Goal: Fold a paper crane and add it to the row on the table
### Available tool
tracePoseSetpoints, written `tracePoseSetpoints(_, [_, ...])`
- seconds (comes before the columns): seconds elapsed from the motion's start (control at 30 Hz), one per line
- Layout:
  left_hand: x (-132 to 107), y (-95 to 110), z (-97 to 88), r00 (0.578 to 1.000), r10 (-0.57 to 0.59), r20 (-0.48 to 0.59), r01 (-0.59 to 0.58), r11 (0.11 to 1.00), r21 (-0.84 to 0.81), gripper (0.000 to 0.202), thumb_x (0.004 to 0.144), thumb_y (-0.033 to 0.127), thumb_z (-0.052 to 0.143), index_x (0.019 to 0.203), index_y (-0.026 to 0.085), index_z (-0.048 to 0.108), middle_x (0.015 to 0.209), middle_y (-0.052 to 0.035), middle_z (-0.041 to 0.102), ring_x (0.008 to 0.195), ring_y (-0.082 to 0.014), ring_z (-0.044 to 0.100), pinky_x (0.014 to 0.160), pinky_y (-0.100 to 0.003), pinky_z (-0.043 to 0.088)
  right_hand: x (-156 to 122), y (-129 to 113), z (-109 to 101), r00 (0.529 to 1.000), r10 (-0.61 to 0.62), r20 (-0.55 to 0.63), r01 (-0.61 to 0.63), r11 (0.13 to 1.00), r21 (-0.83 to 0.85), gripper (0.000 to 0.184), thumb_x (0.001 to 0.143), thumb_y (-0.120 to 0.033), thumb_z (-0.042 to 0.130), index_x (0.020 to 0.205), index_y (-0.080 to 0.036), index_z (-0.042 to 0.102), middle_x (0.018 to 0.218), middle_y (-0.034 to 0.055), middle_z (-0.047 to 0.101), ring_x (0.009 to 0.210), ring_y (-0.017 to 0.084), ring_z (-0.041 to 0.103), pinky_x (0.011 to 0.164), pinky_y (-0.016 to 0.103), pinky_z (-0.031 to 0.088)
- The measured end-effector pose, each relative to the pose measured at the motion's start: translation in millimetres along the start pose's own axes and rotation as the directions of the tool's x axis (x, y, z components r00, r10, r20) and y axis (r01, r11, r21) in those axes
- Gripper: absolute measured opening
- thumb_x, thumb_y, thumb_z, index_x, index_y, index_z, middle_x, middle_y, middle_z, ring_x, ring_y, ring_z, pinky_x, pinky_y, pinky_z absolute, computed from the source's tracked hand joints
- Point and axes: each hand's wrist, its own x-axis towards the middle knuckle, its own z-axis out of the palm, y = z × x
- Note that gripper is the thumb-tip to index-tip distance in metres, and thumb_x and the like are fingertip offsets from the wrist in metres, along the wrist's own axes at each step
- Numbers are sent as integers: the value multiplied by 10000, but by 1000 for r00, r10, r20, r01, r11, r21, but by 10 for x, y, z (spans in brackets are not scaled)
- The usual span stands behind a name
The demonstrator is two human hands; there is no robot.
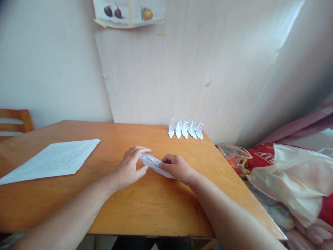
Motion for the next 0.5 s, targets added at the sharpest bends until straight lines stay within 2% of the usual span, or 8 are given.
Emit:
tracePoseSetpoints(0.07, [30,-49,-8,975,-35,-221,40,999,21,427,836,164,603,1243,238,499,1265,-96,597,1230,-266,520,1089,-449,375,1,-16,-25,998,36,-56,-28,990,142,225,818,-400,689,851,-185,629,673,-38,575,561,106,478,525,233,329])
tracePoseSetpoints(0.13, [80,-80,-27,902,-64,-428,75,997,10,367,854,199,611,1212,211,532,1237,-113,614,1217,-277,528,1101,-465,362,1,-39,-44,996,35,-85,-10,960,278,281,785,-440,726,826,-189,607,660,-41,570,550,103,467,522,233,314])
tracePoseSetpoints(0.2, [140,-71,-58,861,-152,-485,105,987,-123,306,868,238,615,1167,194,563,1193,-113,635,1173,-267,561,1066,-443,395,1,-73,-56,995,12,-96,27,920,392,326,760,-463,759,815,-190,591,659,-41,571,552,101,465,534,237,315])
tracePoseSetpoints(0.23, [168,-47,-79,855,-232,-463,133,962,-238,277,872,263,618,1137,191,578,1175,-109,644,1136,-258,584,1033,-427,419,-1,-97,-60,995,-5,-102,49,899,434,339,751,-466,772,813,-189,587,666,-40,576,559,102,468,545,239,320])
tracePoseSetpoints(0.3, [205,41,-128,868,-361,-341,186,873,-452,216,885,317,615,1053,180,611,1095,-98,674,1032,-238,624,960,-393,457,-14,-166,-68,993,-42,-108,90,869,487,349,745,-460,792,814,-186,588,686,-33,591,582,106,479,566,244,328])
tracePoseSetpoints(0.4, [176,247,-214,901,-372,-221,190,798,-572,274,922,427,574,986,173,650,988,-78,709,921,-210,650,865,-345,488,-78,-327,-63,989,-98,-110,141,844,517,334,758,-442,798,811,-177,602,693,-25,598,601,110,485,577,248,320])
tracePoseSetpoints(0.47, [95,401,-262,922,-386,-37,228,617,-753,345,912,490,592,1000,166,672,992,-82,716,938,-207,642,864,-330,476,-160,-449,-24,987,-126,-101,160,823,545,312,777,-427,791,827,-173,616,699,-22,602,607,108,485,582,249,319])
tracePoseSetpoints(0.5, [39,475,-279,924,-381,19,239,539,-808,363,896,498,620,1027,165,680,1008,-84,718,947,-204,636,865,-321,467,-212,-504,13,986,-136,-94,166,808,566,301,785,-419,788,844,-173,624,711,-19,610,614,108,489,588,249,325])
